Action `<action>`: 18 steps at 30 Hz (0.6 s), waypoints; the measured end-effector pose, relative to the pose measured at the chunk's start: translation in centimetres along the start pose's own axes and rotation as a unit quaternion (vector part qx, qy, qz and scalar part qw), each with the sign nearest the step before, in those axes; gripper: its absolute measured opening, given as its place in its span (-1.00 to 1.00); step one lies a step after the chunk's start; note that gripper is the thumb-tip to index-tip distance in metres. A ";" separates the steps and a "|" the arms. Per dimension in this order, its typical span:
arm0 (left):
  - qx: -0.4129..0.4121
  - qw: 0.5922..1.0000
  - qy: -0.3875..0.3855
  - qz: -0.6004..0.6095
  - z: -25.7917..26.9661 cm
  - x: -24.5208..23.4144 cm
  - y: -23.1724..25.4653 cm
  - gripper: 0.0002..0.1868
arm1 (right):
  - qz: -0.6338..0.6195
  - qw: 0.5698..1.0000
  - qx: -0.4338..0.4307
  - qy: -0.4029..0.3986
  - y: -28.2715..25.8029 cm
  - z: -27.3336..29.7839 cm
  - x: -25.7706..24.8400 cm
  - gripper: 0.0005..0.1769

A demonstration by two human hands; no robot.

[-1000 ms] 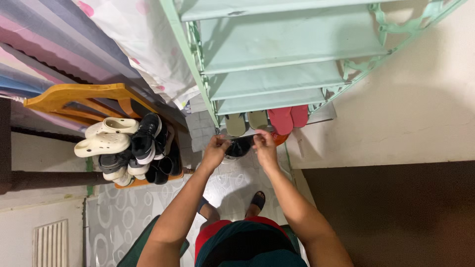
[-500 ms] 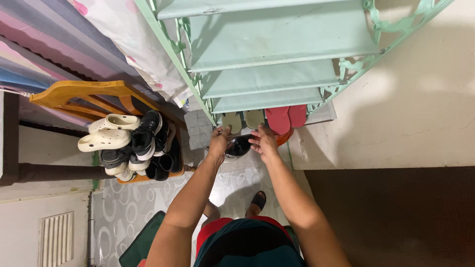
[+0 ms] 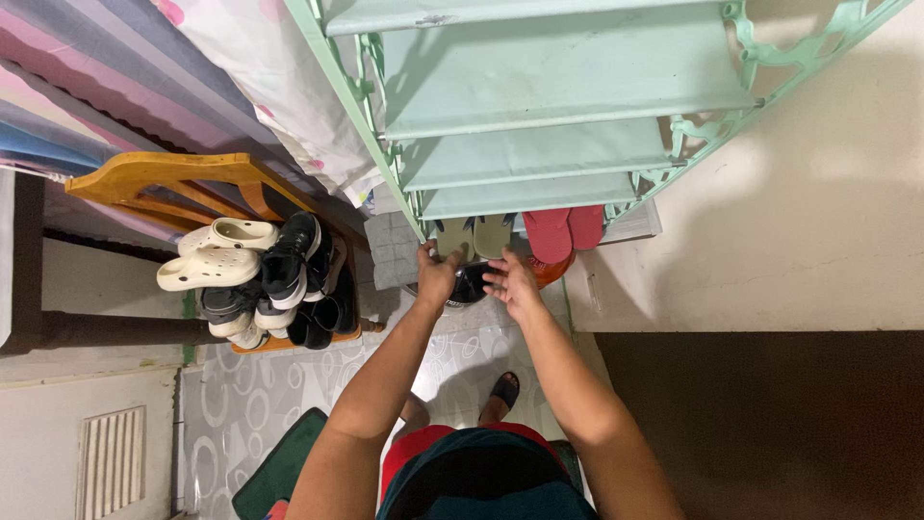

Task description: The person removes multiple pairs of shoes from a mint-green shoe rack and places them on a wooden chair. The person handles sneakers, boots, sandals, and clogs one at a time, stacking them on the chair. The person then wipes the now-empty shoe rack with a cloth.

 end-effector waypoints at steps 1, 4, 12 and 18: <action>-0.008 0.999 0.015 0.028 -0.3 0.3 -0.2 -0.34 | -0.002 1.000 -0.011 -0.001 -0.3 0.1 0.4 -0.51; -0.020 0.993 0.043 0.106 -1.2 1.1 -0.9 -0.49 | -0.022 0.998 -0.043 0.028 -0.8 0.7 1.1 -0.51; -0.075 0.969 0.022 0.233 0.5 0.8 -2.2 -0.71 | -0.124 0.988 -0.081 -0.044 0.7 0.8 1.7 -0.49; -0.099 0.964 -0.062 0.239 4.3 1.1 -0.9 -0.72 | -0.139 0.977 0.039 -0.159 3.6 0.8 0.5 -0.61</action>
Point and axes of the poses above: each hand's wrist, its own z-axis away from the middle knuckle, its own x-axis out of the palm, y = z × x, the point moved 2 cm from there along -z, towards the middle knuckle, and after that the axes turned 9 degrees about x, right-handed, at the moved point
